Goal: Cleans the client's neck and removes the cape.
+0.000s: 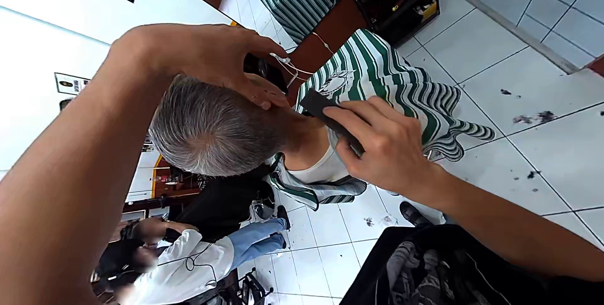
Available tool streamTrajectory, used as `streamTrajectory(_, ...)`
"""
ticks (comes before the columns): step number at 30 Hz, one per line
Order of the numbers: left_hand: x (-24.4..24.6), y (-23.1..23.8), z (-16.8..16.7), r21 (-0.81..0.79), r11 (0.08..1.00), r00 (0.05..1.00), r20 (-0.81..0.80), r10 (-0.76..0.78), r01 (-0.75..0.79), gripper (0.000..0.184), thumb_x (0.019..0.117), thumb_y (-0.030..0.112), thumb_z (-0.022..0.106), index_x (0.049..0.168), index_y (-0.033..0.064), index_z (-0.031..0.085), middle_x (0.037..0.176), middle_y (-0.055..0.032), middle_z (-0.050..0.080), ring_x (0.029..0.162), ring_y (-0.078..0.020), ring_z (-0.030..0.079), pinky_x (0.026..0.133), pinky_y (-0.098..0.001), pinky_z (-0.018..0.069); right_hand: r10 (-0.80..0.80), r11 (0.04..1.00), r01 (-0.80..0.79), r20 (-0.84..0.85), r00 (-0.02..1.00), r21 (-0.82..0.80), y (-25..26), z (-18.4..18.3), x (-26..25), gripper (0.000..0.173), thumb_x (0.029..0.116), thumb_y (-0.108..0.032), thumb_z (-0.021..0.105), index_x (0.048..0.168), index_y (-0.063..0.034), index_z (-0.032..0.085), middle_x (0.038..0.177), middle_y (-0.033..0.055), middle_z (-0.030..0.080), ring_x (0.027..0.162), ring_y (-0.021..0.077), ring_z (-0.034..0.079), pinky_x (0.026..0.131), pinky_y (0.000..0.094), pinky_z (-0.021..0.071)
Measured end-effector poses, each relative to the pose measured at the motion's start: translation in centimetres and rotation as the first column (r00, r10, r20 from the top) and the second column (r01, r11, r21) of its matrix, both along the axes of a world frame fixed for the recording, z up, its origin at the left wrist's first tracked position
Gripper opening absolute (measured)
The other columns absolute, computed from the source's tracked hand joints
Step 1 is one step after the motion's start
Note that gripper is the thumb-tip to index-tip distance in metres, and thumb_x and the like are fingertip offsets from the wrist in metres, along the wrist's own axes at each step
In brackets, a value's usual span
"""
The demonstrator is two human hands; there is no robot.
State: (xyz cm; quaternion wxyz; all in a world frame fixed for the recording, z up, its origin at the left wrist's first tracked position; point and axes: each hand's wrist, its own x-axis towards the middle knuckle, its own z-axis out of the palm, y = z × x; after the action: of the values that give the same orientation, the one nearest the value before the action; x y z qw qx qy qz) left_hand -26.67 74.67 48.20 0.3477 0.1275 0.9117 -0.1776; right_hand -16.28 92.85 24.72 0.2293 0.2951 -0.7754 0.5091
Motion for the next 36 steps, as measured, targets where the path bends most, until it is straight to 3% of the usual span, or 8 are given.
streamTrajectory(11, -1.6, -1.1, -1.4, -0.079, 0.994, 0.992, -0.1, -0.083, 0.076, 0.059, 0.0935, 0.042, 0.073, 0.142, 0.0123, 0.058, 0.131, -0.0231, 0.063, 0.124, -0.0445, 0.058, 0.1, -0.0681, 0.0412, 0.173, 0.983, -0.173, -0.005, 0.985, -0.068, -4.6, -3.6, 6.2, 0.022, 0.0846, -0.011, 0.063, 0.1, -0.0122, 0.078, 0.098, 0.011, 0.076, 0.086, 0.0286, 0.072, 0.066, 0.0455, 0.0527)
streamTrajectory(15, -1.4, -3.3, -1.6, 0.018, 0.971, 0.959, -0.164, -0.231, 0.237, 0.068, 0.0894, 0.055, 0.071, 0.142, 0.0127, 0.059, 0.126, -0.0223, 0.066, 0.116, -0.0446, 0.061, 0.094, -0.0712, 0.0436, 0.238, 0.971, -0.237, 0.044, 0.97, -0.02, -5.4, -1.6, 4.1, 0.04, 0.0865, -0.006, 0.064, 0.126, -0.0073, 0.072, 0.131, 0.0216, 0.066, 0.121, 0.0375, 0.064, 0.095, 0.0568, 0.0504)
streamTrajectory(19, 1.5, -2.3, 0.9, 0.089, 0.944, 0.902, -0.338, -0.271, 0.317, 0.058, 0.0929, 0.05, 0.07, 0.139, 0.0162, 0.061, 0.12, -0.0153, 0.068, 0.107, -0.0329, 0.066, 0.088, -0.063, 0.0497, 0.264, 0.964, -0.264, -0.005, 0.965, -0.009, -4.8, -2.7, 6.6, 0.021, 0.0815, -0.007, 0.065, 0.098, -0.0086, 0.078, 0.097, 0.0135, 0.076, 0.085, 0.0296, 0.074, 0.067, 0.0462, 0.0564)
streamTrajectory(23, 15.1, -8.6, 2.7, 0.338, 0.735, 0.612, -0.78, -0.13, 0.588, 0.019, 0.1017, 0.019, 0.063, 0.108, 0.0026, 0.068, 0.094, -0.0002, 0.067, 0.084, -0.0009, 0.065, 0.071, -0.0179, 0.0557, 0.253, 0.964, -0.256, 0.052, 0.966, 0.073, -6.6, -2.3, 7.2, 0.044, 0.0866, -0.004, 0.064, 0.13, -0.0063, 0.069, 0.143, 0.0235, 0.058, 0.133, 0.0399, 0.056, 0.103, 0.0613, 0.0461)
streamTrajectory(25, 23.9, -5.7, -2.4, 0.42, 0.721, 0.144, -0.899, 0.413, 0.551, 0.022, 0.099, 0.016, 0.065, 0.112, -0.0022, 0.064, 0.101, -0.0009, 0.069, 0.092, -0.005, 0.066, 0.083, -0.0268, 0.0551, 0.294, 0.954, -0.29, -0.035, 0.955, 0.078, -7.2, -3.8, 10.1, 0.026, 0.0866, -0.006, 0.065, 0.111, -0.0049, 0.075, 0.124, 0.0224, 0.07, 0.113, 0.0379, 0.068, 0.09, 0.0559, 0.0542)
streamTrajectory(28, 29.7, -10.2, -9.8, 0.318, 0.675, -0.063, -0.878, 0.475, 0.665, 0.021, 0.1053, 0.023, 0.053, 0.118, 0.0111, 0.065, 0.117, 0.0022, 0.07, 0.117, -0.0136, 0.063, 0.103, -0.0398, 0.0503, 0.145, 0.989, -0.144, -0.042, 0.988, 0.034, -5.1, -3.4, 8.8, 0.025, 0.0893, -0.005, 0.061, 0.106, -0.009, 0.079, 0.117, 0.0138, 0.075, 0.1, 0.0301, 0.073, 0.081, 0.0491, 0.0576)
streamTrajectory(31, 30.8, -14.2, -19.7, 0.492, 0.681, -0.013, -0.806, 0.592, 0.542, 0.02, 0.1033, 0.009, 0.051, 0.11, 0.005, 0.069, 0.114, -0.0048, 0.07, 0.117, -0.0158, 0.064, 0.1, -0.0367, 0.0533, 0.173, 0.972, -0.182, 0.073, 0.982, 0.147, -7.8, -5.0, 10.9, 0.038, 0.0895, -0.001, 0.06, 0.125, -0.0056, 0.072, 0.144, 0.0204, 0.059, 0.132, 0.0397, 0.057, 0.102, 0.0624, 0.0461)
streamTrajectory(36, 28.2, -17.6, -31.1, 0.704, 0.607, 0.28, -0.707, 0.649, 0.369, 0.037, 0.0996, 0.016, 0.055, 0.126, -0.0079, 0.066, 0.136, -0.0301, 0.059, 0.135, -0.0401, 0.052, 0.112, -0.0489, 0.0435, -0.163, 0.985, 0.164, -0.012, 0.986, 0.059, -9.2, -5.8, 14.6, 0.029, 0.0905, -0.003, 0.058, 0.11, -0.006, 0.079, 0.122, 0.0133, 0.074, 0.11, 0.0274, 0.072, 0.09, 0.0451, 0.0589)
